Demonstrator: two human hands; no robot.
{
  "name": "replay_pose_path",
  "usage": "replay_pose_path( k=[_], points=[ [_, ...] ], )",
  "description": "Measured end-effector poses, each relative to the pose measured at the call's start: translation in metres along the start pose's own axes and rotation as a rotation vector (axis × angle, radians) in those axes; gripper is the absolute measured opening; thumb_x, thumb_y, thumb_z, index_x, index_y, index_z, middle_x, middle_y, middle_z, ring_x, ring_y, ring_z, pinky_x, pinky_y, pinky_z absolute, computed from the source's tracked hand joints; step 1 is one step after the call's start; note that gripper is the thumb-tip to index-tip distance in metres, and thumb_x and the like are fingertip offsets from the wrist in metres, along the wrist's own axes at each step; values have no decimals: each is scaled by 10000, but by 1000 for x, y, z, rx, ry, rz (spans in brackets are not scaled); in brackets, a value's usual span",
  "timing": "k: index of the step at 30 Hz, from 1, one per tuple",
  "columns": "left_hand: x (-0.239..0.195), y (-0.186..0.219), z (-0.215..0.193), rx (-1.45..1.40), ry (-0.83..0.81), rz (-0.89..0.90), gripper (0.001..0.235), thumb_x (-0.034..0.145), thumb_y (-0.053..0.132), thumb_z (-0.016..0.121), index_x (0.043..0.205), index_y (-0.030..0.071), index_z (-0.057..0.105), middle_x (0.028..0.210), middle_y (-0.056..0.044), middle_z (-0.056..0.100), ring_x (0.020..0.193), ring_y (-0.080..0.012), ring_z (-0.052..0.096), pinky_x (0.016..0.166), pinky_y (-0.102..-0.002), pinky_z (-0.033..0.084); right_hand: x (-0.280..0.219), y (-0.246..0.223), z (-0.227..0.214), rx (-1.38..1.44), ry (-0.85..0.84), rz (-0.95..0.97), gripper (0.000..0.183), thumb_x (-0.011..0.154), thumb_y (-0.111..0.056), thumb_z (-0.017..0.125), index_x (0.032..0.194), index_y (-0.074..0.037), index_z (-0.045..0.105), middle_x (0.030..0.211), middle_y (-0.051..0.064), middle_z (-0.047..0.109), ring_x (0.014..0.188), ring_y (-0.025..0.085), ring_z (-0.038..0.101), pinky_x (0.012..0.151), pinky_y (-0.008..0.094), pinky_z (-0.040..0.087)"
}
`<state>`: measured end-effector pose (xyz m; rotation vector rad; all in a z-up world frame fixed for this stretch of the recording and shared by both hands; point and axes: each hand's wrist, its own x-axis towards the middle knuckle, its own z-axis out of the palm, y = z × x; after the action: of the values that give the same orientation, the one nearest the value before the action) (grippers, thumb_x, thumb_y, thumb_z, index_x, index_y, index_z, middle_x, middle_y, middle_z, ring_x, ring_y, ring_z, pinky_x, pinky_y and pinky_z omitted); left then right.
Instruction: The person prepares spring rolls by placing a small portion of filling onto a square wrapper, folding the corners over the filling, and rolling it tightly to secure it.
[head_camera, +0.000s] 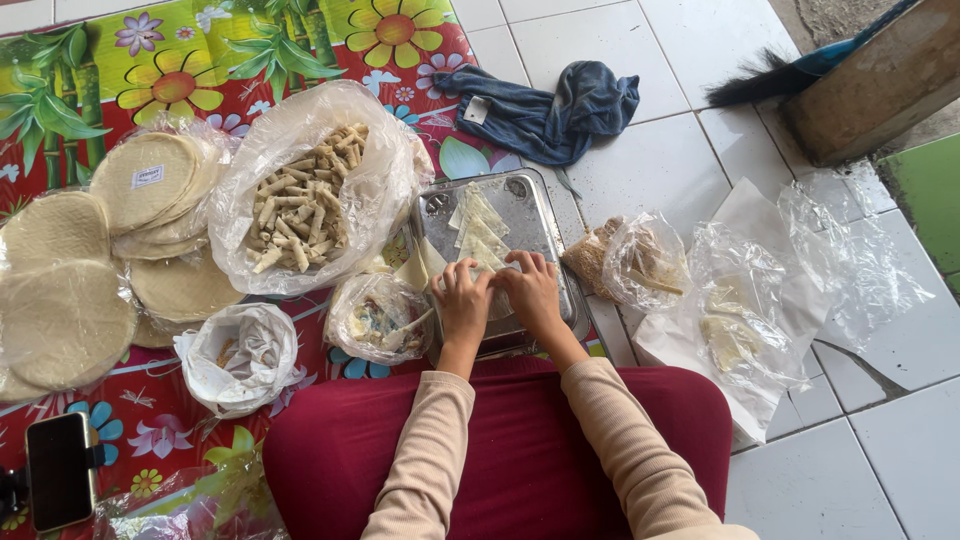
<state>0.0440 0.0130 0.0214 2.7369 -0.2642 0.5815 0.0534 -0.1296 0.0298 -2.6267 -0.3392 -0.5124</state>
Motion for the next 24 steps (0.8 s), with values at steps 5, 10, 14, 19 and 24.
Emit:
replay_pose_path(
  k=[5, 10, 14, 19, 24],
  points=[
    [3, -7, 12, -16, -22, -14, 106, 892, 304, 762, 962, 232, 798, 1258, 8, 581, 1277, -236, 467, 1101, -489, 291, -1, 1, -5, 63, 6, -35, 166, 840, -295, 761, 925, -158, 799, 1266, 40, 615, 1200, 286, 526, 994, 430, 400],
    [3, -2, 15, 42, -3, 12, 155, 867, 267, 760, 1012, 228, 796, 1297, -32, 588, 1282, -263, 456, 1096, -529, 261, 1, 6, 5, 17, 27, -11, 154, 872, -300, 766, 931, -163, 805, 1315, 23, 599, 1218, 283, 519, 1029, 431, 410],
    [3, -5, 25, -36, -6, -15, 246, 846, 268, 779, 1085, 213, 788, 1295, -44, 588, 1286, -278, 447, 1100, -558, 242, 5, 7, 12, -69, 53, 0, 154, 861, -307, 754, 937, -183, 804, 1306, 21, 590, 1203, 277, 519, 1004, 440, 408],
    [15, -13, 47, -161, -69, -76, 194, 849, 329, 803, 999, 208, 787, 1282, -41, 623, 1300, -292, 441, 1132, -566, 222, 5, 13, 17, -69, 176, 112, 230, 990, -218, 681, 1200, -150, 748, 1313, 66, 572, 1174, 260, 518, 969, 405, 425],
    [28, -29, 53, -356, -136, -328, 200, 871, 374, 786, 931, 185, 803, 1166, -20, 680, 1243, -292, 491, 1060, -577, 248, 0, 25, 15, 51, 227, 262, 242, 966, -122, 658, 1197, -130, 732, 1229, 92, 603, 1117, 263, 541, 949, 399, 438]
  ],
)
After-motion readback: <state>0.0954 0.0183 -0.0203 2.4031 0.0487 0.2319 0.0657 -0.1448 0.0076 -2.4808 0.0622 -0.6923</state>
